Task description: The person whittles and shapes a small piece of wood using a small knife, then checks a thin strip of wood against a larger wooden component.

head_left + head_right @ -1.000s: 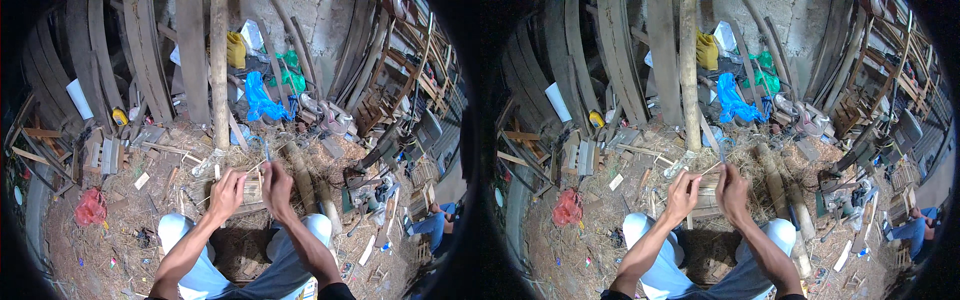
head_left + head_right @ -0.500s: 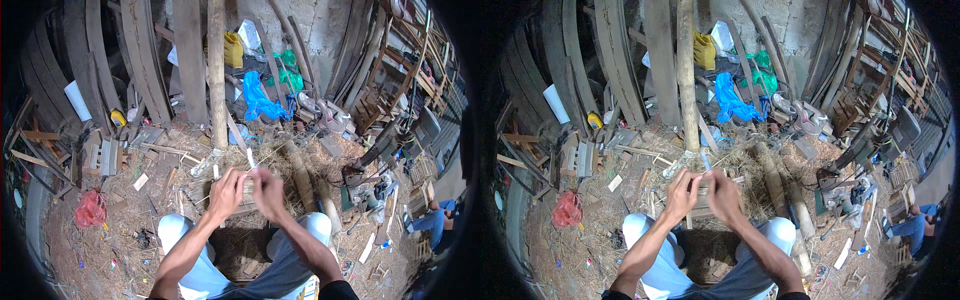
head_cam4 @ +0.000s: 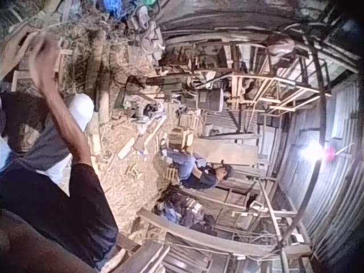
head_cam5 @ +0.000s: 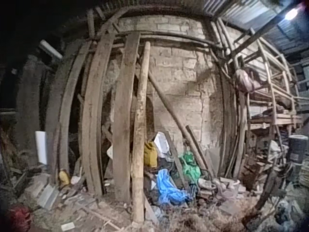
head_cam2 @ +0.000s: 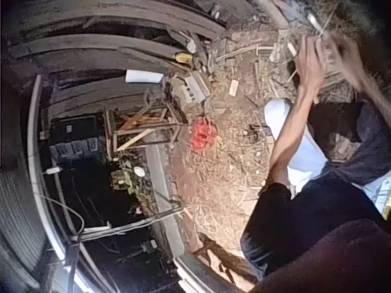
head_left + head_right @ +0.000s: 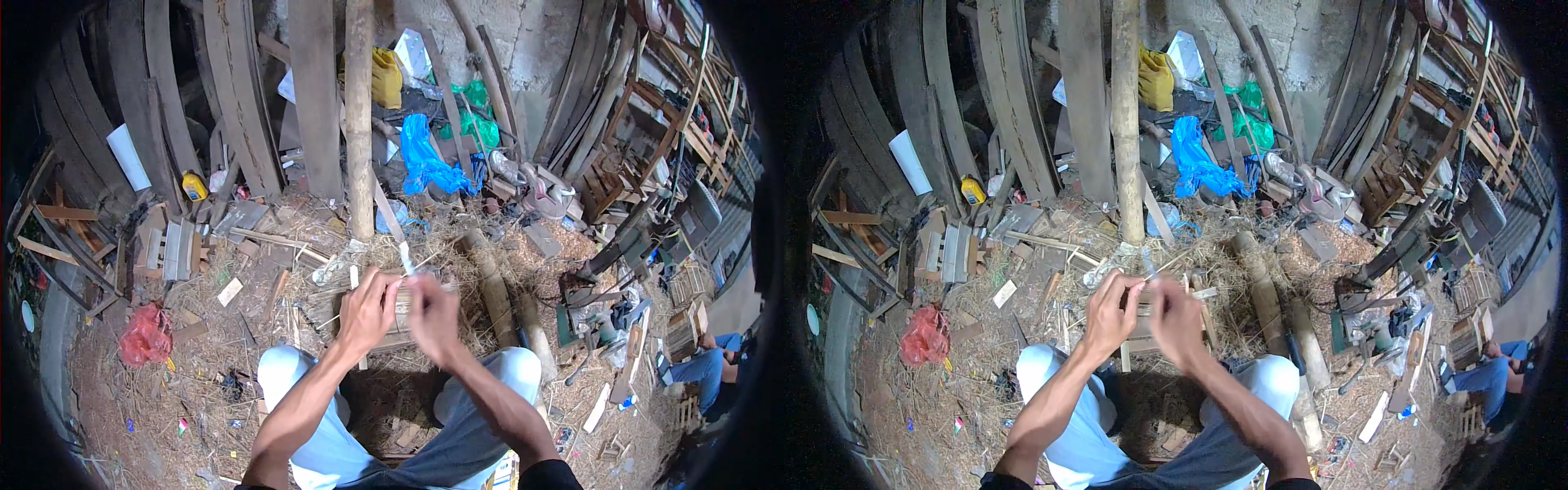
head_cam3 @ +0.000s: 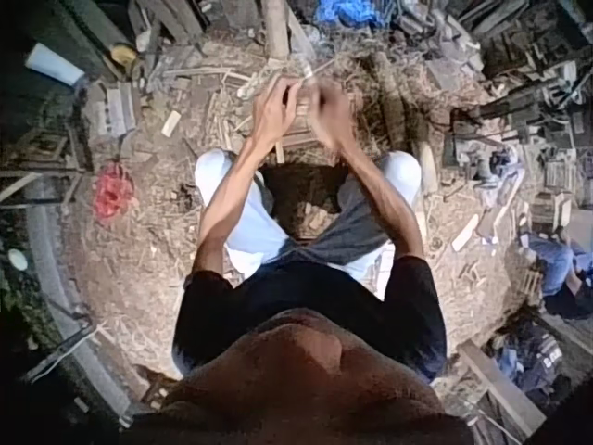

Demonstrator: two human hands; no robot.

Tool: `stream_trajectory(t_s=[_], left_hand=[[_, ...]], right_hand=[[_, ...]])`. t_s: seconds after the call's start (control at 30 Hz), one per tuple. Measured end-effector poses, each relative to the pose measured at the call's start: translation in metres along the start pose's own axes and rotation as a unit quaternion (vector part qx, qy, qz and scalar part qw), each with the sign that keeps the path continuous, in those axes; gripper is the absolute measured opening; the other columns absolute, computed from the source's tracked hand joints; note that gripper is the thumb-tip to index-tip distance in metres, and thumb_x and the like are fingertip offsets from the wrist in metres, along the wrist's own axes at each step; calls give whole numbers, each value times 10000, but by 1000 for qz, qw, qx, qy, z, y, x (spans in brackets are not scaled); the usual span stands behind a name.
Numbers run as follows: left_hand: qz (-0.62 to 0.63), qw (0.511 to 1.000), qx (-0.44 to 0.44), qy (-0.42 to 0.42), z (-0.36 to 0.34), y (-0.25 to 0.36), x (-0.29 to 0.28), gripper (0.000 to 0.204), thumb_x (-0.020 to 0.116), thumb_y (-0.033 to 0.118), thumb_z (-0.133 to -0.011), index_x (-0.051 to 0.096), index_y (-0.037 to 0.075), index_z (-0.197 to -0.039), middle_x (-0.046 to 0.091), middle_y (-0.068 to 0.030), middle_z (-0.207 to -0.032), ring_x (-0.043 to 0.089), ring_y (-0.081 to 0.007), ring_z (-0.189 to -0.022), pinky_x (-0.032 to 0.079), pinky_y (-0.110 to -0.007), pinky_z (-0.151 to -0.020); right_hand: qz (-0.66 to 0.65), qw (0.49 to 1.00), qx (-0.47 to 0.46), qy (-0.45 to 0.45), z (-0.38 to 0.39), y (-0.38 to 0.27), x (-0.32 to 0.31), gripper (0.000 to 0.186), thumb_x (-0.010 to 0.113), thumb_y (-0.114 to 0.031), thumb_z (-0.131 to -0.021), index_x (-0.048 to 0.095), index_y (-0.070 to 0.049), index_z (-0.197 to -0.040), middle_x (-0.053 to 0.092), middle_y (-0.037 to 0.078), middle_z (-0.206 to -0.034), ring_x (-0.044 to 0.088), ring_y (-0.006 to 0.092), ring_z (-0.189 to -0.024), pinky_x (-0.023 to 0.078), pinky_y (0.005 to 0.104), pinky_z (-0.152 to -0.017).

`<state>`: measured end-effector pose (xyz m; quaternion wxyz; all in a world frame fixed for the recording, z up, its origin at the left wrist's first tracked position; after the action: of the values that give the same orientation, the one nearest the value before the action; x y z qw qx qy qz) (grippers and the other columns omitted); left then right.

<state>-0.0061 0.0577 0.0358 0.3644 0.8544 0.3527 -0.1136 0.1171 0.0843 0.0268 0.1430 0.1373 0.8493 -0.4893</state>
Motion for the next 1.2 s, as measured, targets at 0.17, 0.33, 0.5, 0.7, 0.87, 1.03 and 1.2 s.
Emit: stream_trajectory(t_s=[0.17, 0.33, 0.5, 0.7, 0.87, 1.03, 1.2], left_hand=[[-7, 1000, -5, 0, -1, 1, -4, 48, 583, 57, -862, 571, 29, -899, 554, -120, -780, 590, -295, -613, 460, -371, -502], [-9, 1000, -22, -19, 3, -5, -4, 44, 577, 70, -868, 567, 46, -904, 562, -118, -806, 602, -318, -620, 474, -393, -500], [-9, 1000, -4, -9, 2, -2, 2, 45, 581, 62, -861, 566, 45, -900, 568, -114, -801, 601, -329, -640, 471, -392, -508], [7, 1000, -22, -11, 3, -9, 2, 47, 580, 65, -863, 570, 42, -903, 578, -125, -815, 601, -329, -653, 473, -392, -527], [0, 1000, 5, 3, -2, 7, -2, 58, 599, 15, -839, 583, -2, -892, 563, -118, -765, 577, -246, -626, 449, -339, -528], [-15, 999, -37, -24, 0, 0, -2, 52, 598, 46, -847, 584, 24, -892, 567, -119, -777, 592, -277, -624, 455, -366, -514], [-12, 1000, -13, -17, 2, -2, 3, 43, 570, 89, -877, 573, 52, -899, 562, -108, -796, 599, -315, -619, 472, -397, -500]], right_hand=[[-27, 997, 54, 39, -17, 7, -14, 150, 495, -89, -911, 592, 17, -868, 499, 52, -559, 421, 77, -499, 333, 286, -446], [-11, 998, 54, 22, -10, 4, -11, 159, 480, -97, -924, 586, 15, -884, 501, 96, -562, 442, 104, -481, 345, 294, -439], [27, 999, 39, 5, -7, 10, -6, 148, 482, -97, -921, 584, 3, -882, 519, 156, -560, 476, 139, -467, 386, 329, -465], [-10, 996, 84, -9, -4, 7, -6, 173, 460, -102, -927, 597, -8, -878, 511, 22, -587, 427, 82, -512, 359, 281, -476], [-22, 996, 84, 18, -10, 1, -12, 220, 456, -140, -938, 577, 12, -834, 464, 42, -545, 394, 86, -503, 343, 297, -464], [-59, 996, 69, 10, -9, 11, -10, 214, 471, -155, -932, 570, 29, -883, 557, 195, -594, 562, 233, -476, 399, 373, -470], [61, 998, -11, -27, 6, 2, 7, 200, 470, -151, -941, 566, 22, -913, 536, 168, -564, 494, 163, -458, 387, 340, -451]])
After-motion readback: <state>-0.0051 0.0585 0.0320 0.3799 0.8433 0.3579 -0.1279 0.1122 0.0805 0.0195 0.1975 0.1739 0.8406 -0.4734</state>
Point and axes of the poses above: each hand's wrist, its own z-axis away from the middle knuckle, its own x-axis out of the palm, y = z × x, the point moved 6 cm from there along -z, towards the middle knuckle
